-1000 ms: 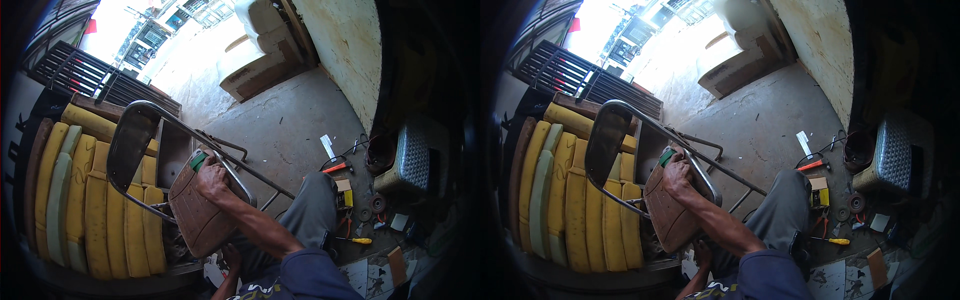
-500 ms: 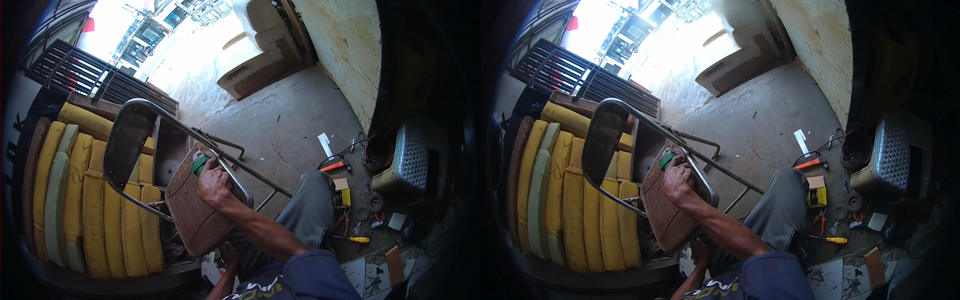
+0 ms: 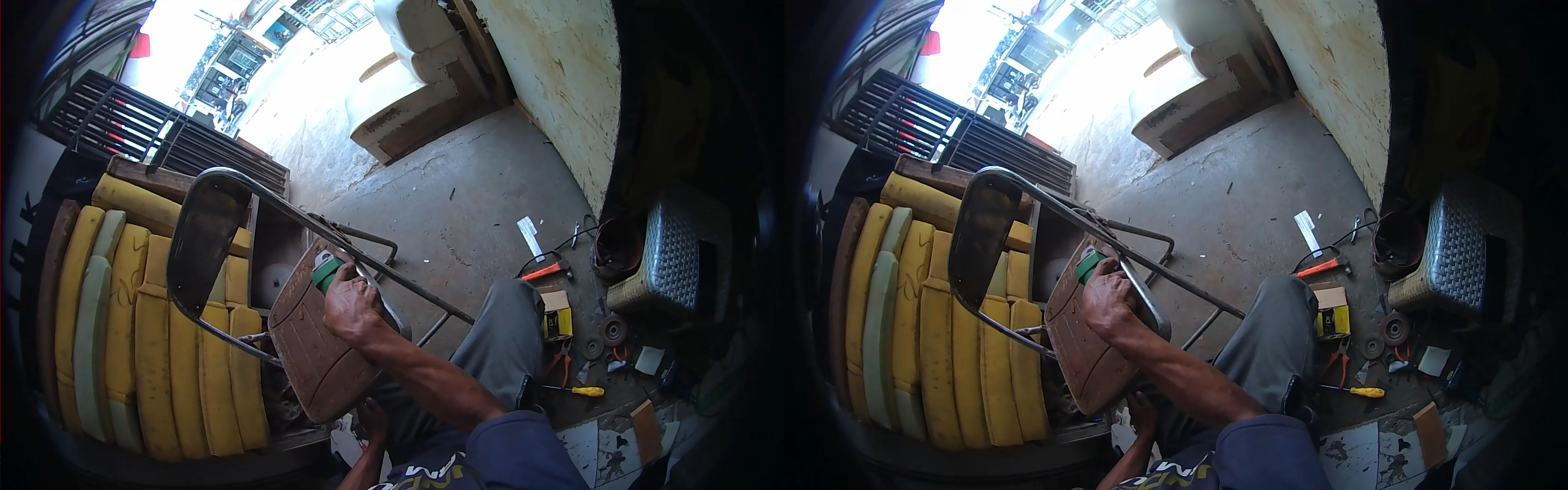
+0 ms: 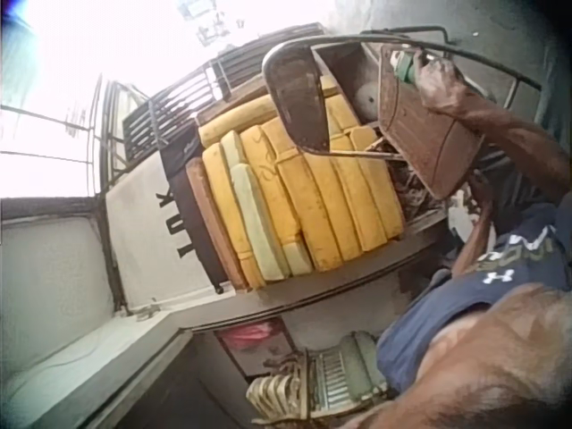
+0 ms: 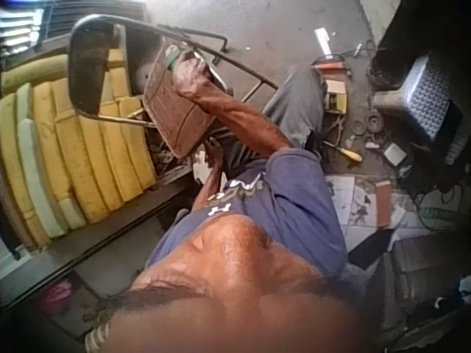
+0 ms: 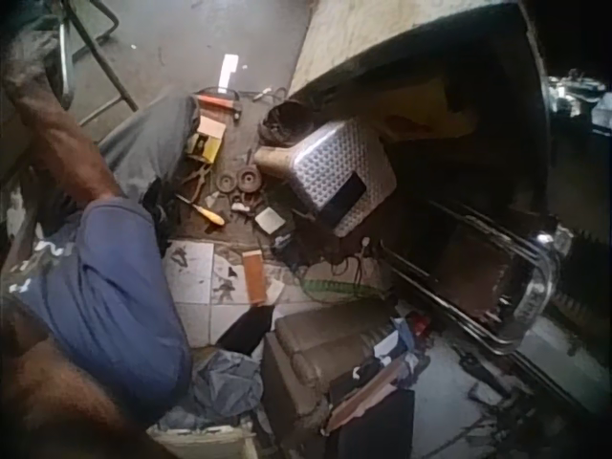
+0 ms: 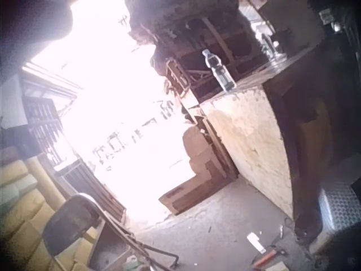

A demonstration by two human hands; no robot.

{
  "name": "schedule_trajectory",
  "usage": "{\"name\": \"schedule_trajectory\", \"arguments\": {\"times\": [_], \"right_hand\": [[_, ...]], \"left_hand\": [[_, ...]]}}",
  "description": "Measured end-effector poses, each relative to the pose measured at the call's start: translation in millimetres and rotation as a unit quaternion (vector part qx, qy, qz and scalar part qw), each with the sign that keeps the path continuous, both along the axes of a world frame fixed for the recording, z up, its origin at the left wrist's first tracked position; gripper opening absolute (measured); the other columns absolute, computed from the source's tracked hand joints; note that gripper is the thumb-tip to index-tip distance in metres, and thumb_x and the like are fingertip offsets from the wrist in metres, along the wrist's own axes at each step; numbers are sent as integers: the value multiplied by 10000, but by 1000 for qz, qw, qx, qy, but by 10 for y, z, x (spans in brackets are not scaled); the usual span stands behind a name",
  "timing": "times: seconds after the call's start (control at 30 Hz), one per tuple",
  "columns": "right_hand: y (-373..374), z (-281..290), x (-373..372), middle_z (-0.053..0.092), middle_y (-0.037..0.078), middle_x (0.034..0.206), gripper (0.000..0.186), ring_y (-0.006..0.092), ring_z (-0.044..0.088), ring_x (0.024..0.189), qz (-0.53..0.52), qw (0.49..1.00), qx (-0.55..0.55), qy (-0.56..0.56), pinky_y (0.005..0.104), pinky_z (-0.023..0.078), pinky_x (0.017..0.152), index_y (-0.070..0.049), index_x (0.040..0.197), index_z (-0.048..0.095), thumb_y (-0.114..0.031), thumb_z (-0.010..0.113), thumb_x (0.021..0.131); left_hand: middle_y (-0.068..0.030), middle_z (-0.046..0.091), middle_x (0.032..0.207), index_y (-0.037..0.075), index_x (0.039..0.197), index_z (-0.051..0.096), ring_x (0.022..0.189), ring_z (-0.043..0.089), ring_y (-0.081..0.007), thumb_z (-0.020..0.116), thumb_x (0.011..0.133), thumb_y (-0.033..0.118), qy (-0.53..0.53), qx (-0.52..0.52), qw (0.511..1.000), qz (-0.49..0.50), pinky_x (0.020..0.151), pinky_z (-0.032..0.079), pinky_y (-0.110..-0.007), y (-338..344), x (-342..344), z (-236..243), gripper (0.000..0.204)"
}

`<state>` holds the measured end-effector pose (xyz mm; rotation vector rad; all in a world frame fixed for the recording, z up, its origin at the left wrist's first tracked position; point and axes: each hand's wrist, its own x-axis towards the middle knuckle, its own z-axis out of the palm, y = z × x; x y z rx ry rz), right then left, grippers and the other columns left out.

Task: The person uses a handheld angle grinder to remove rust from the metal frame and seat of a folding chair.

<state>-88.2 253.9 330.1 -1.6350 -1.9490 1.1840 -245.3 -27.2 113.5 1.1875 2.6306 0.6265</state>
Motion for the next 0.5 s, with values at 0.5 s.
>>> {"name": "schedule_trajectory", "arguments": {"times": [0.5], "right_hand": [[781, -95, -1207, 651, 238, 1209, 639, 317, 674, 1061, -103, 994, 17, -38, 462, 596, 794, 47, 1472, 379, -270, 609, 966]], "left_hand": [[-339, 599, 1256, -73, 1292, 537, 1233, 560, -484, 436, 1037, 250, 35, 3, 999, -10, 1027, 420, -520, -89, -207, -92, 424]]}}
